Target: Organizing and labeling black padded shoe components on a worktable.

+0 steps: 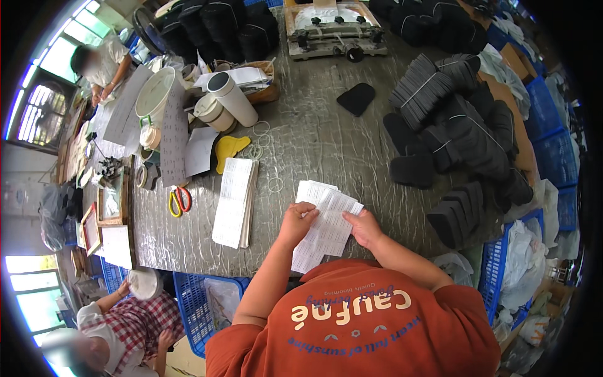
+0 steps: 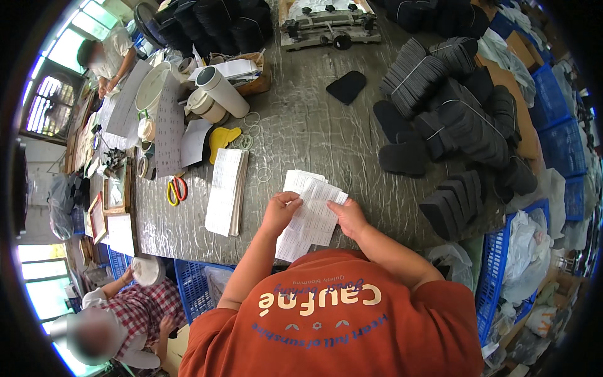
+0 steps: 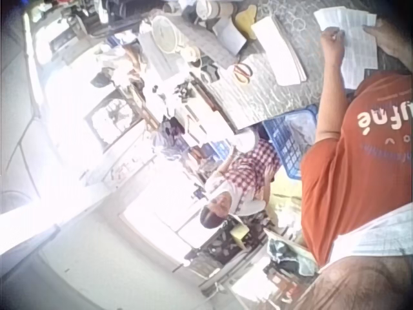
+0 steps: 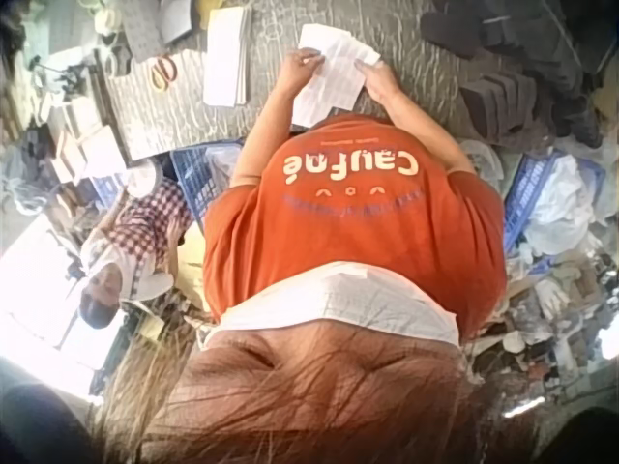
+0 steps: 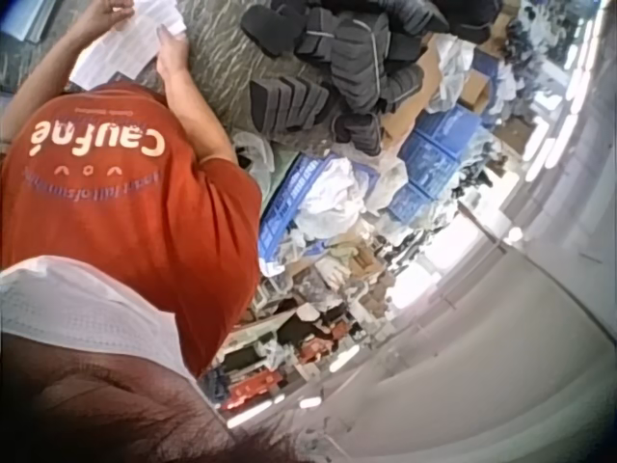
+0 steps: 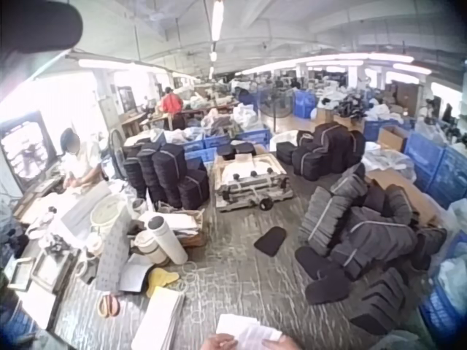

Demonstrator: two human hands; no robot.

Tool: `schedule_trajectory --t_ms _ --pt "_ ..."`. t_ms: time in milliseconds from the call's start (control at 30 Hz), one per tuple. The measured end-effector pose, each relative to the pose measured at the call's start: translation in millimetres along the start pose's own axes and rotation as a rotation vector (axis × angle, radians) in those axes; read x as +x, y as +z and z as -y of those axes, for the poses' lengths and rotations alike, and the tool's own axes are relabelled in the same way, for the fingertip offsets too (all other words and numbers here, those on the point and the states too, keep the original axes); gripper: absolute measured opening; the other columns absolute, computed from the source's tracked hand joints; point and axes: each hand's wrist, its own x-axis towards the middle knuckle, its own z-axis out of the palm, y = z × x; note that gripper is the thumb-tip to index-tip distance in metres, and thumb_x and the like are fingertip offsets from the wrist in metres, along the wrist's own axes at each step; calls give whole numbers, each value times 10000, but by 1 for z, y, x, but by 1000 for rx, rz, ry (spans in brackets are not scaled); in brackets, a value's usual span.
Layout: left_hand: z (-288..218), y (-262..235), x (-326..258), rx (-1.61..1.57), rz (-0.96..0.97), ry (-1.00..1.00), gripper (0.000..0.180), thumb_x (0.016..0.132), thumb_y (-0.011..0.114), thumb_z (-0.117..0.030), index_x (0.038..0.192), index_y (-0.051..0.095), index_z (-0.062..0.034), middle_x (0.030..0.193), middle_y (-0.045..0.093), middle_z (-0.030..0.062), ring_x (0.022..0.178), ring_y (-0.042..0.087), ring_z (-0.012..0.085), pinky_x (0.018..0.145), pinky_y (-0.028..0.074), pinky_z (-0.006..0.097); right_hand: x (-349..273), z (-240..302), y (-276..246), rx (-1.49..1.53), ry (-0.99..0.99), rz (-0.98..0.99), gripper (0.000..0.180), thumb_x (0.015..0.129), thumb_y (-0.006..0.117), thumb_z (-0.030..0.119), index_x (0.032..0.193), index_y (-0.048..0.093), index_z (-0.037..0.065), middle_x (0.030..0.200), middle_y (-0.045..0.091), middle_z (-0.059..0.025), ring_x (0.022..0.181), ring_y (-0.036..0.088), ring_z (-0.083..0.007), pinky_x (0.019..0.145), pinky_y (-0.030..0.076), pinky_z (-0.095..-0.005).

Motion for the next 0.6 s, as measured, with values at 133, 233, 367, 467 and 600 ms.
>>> schedule_trajectory --t_ms 133,233,367,467,600 --pt "-2 -1 -1 -175 -11 -127 80 761 696 -68 801 690 1 901 643 74 882 574 178 796 436 298 -3 4 4 -31 5 5 274 923 483 33 1192 534 17 1124 608 -89 1017 600 -222 860 501 -386" --pt "-2 -1 -1 -248 -14 -137 84 752 709 -56 793 686 15 890 636 67 847 577 148 751 444 267 -4 4 4 -25 -5 22 275 924 482 38 1195 532 22 1121 609 -89 1012 604 -220 849 509 -390" --pt "0 1 -2 -285 -36 -149 101 751 705 -78 791 690 14 845 661 57 789 590 142 729 461 278 -3 3 3 -34 6 0 276 920 494 43 1192 534 23 1116 611 -93 1004 608 -222 840 514 -391" --pt "-3 1 -3 -278 -33 -232 114 747 719 -95 790 691 7 825 657 51 762 580 123 705 460 266 -3 2 1 -22 2 -19 266 912 512 46 1174 549 23 1100 619 -89 988 614 -212 826 520 -380" --pt "6 -1 1 -356 -64 -310 107 751 729 -74 828 684 -14 793 647 21 706 572 100 658 456 238 -1 -2 -3 26 -14 -63 249 904 526 43 1148 569 16 1076 632 -87 967 619 -202 824 514 -361"
